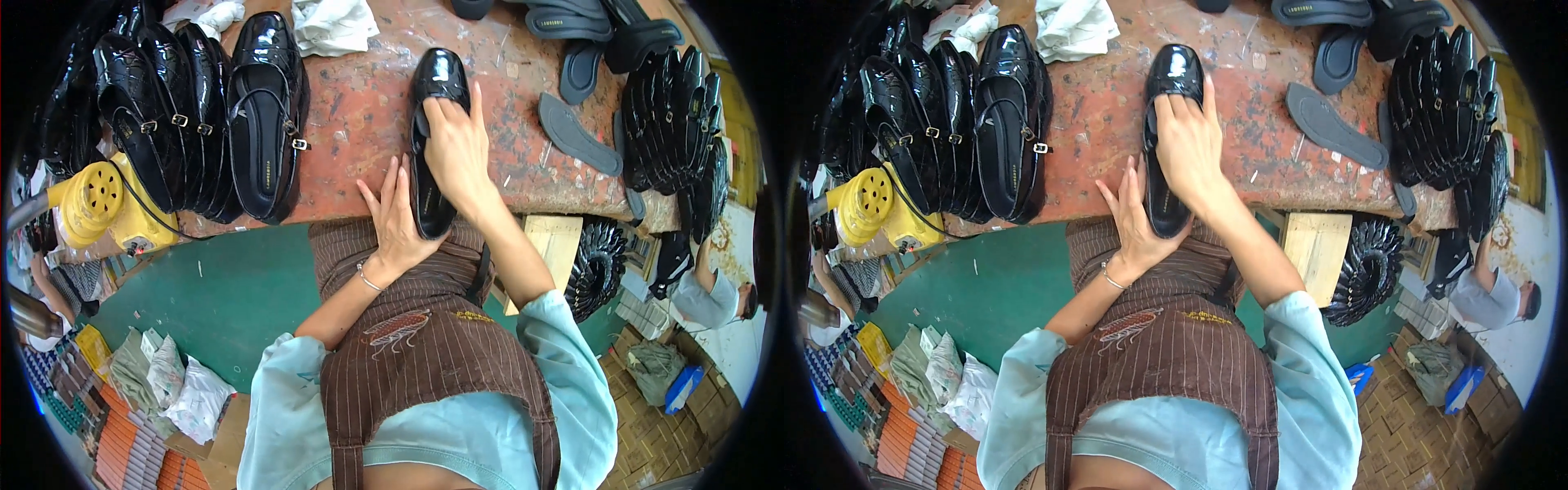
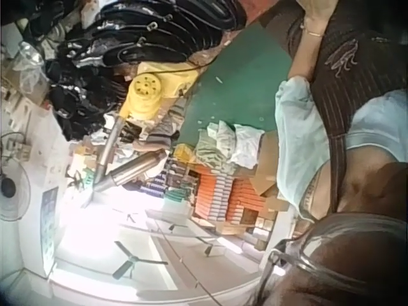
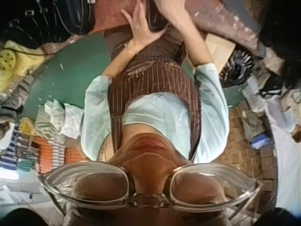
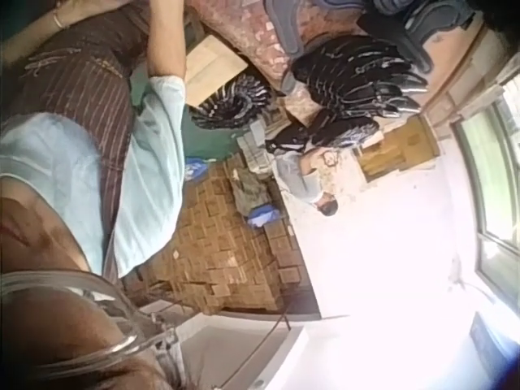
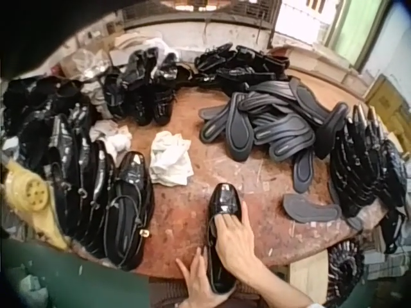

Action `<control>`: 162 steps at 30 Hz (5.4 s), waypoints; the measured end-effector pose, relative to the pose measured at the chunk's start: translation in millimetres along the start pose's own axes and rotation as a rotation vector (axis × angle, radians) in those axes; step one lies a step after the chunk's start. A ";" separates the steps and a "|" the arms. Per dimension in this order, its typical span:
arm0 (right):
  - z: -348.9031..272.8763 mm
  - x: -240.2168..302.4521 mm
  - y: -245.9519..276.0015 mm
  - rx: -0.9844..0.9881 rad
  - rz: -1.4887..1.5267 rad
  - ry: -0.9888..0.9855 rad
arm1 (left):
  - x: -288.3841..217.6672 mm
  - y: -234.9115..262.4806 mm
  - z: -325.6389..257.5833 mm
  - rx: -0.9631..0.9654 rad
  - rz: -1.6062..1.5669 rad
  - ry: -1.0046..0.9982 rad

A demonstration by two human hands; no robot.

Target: The recorder polishes black patent leather shoes with a cloth and inserts cushioned insoles into them at a factory workbench.

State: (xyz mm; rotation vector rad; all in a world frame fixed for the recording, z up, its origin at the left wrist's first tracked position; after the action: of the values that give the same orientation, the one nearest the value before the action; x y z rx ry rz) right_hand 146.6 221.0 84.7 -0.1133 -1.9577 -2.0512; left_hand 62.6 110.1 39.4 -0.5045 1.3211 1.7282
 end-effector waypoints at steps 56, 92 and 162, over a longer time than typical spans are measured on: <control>-104.4 -243.9 80.7 -0.156 0.042 -0.258 | 27.0 199.9 50.7 0.078 0.676 0.347; -86.0 -232.1 48.9 -0.630 2.019 -0.514 | -126.7 70.6 363.8 0.428 0.082 -0.116; -30.3 44.3 7.7 -0.199 -0.012 0.259 | 17.2 22.7 -2.0 -0.080 0.074 0.095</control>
State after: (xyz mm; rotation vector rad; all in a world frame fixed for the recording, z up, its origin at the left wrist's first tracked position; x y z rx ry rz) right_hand 111.1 183.8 101.8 0.1169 -1.6041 -2.1427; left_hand 34.3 114.0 38.6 -0.5962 1.3557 1.8435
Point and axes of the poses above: each hand's wrist, its own z-axis towards the middle knuckle, its own y-axis out of the back of the hand, x = y × z, the point moved 10 cm from there along z, towards the middle knuckle
